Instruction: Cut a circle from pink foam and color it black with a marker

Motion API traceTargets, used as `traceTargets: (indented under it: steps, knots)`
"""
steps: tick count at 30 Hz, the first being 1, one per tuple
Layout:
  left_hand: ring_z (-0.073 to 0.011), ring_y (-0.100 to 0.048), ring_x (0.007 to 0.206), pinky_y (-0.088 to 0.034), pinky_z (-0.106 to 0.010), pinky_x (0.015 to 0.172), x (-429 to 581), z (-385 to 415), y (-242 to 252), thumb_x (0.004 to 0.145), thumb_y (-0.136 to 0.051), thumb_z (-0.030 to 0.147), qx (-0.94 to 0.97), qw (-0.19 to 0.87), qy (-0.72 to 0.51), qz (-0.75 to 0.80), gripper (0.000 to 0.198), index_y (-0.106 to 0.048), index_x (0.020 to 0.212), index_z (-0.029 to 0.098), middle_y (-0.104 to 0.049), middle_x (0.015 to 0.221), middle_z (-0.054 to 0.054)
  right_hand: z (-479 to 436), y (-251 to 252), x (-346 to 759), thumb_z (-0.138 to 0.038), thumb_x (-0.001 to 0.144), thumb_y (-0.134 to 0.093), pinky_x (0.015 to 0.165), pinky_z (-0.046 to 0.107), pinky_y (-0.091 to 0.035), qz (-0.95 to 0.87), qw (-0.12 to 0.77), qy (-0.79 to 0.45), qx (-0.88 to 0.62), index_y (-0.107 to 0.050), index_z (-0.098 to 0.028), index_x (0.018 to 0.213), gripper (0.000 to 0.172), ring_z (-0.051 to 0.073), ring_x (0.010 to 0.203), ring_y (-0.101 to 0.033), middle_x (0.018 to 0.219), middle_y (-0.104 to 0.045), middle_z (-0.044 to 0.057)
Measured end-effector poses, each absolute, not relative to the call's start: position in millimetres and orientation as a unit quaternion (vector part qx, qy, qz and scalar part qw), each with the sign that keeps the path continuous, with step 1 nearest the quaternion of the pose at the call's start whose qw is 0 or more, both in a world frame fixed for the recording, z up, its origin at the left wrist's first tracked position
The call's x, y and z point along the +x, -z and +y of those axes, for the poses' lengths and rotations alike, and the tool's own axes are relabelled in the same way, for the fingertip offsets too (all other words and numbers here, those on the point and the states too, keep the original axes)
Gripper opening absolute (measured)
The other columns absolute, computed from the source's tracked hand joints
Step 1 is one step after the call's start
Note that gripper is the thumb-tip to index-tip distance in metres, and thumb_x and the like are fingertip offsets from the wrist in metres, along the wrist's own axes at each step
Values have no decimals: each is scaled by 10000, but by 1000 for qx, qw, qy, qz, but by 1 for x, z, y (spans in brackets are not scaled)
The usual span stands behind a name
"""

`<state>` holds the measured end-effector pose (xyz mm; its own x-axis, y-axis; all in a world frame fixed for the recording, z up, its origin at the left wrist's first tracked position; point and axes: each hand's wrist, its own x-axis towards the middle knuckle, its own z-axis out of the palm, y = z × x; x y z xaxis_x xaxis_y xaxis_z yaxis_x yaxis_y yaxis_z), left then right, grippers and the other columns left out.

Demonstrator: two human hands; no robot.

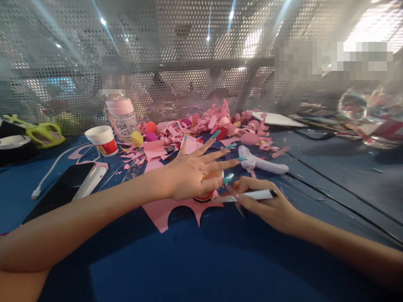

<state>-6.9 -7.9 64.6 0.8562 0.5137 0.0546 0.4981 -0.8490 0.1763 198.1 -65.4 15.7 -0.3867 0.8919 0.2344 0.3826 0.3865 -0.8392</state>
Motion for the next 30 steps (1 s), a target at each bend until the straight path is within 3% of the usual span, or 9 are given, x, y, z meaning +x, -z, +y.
traceTargets:
  steps: [10,13,16,18,21,23,26,30]
  knots:
    - [-292,73,1389,55,-622,1049,-6,-10,-66,929,-228,510,958,74,-42,274,496,-199,1407,379,-103,1518,71,-56,-10,203,-380,783,-613,357,201,-270,-657,419,-451,-435,-456,-198,605,299,63,379,-390,475,-498,-49]
    - [-300,66,1388,23,-615,1056,-6,-7,-67,920,-224,539,958,93,-38,270,515,-200,1408,375,-97,1521,57,-55,-12,203,-370,770,-618,324,190,-197,-589,480,-480,-439,-427,-195,592,315,49,321,-323,416,-475,-61]
    - [-311,36,1389,-29,-568,1081,-9,-5,-72,852,-336,629,962,126,-27,240,649,-174,1419,359,-59,1527,34,-53,-14,203,-353,764,-610,308,188,-165,-534,551,-470,-435,-417,-201,586,303,53,290,-323,399,-502,-51]
    - [-302,-63,1390,-121,-502,1097,-12,-5,-77,799,-450,630,961,153,-27,227,763,-129,1430,344,-76,1527,13,-51,-15,204,-340,762,-607,302,185,-161,-517,580,-453,-437,-417,-201,579,298,56,281,-342,397,-518,-43]
    - [-272,-300,1326,-290,-414,1046,-18,-2,-87,785,-531,538,951,178,-48,249,815,-92,1438,323,-251,1490,-23,-46,-15,206,-324,767,-600,307,175,-185,-493,618,-423,-443,-446,-193,582,274,51,280,-354,381,-507,-44]
    - [-272,-355,1292,-323,-394,1022,-23,3,-93,780,-555,480,940,151,-84,293,799,-146,1436,279,-327,1455,-48,-42,-15,206,-315,745,-622,309,169,-217,-476,645,-394,-450,-474,-183,578,258,47,279,-354,374,-495,-47]
    - [-283,-336,1295,-291,-392,1044,-32,19,-99,780,-553,435,909,57,-153,385,743,-241,1412,198,-325,1450,-81,-39,-14,207,-308,691,-672,299,161,-243,-455,663,-372,-464,-511,-171,587,235,48,287,-372,397,-503,-49]
    - [-317,-346,1275,-286,-408,1042,-47,43,-101,795,-536,393,850,-30,-179,495,734,-251,1395,81,-317,1427,-176,-37,-14,207,-333,676,-696,294,149,-262,-457,657,-375,-468,-552,-170,652,219,52,312,-401,437,-513,-52]
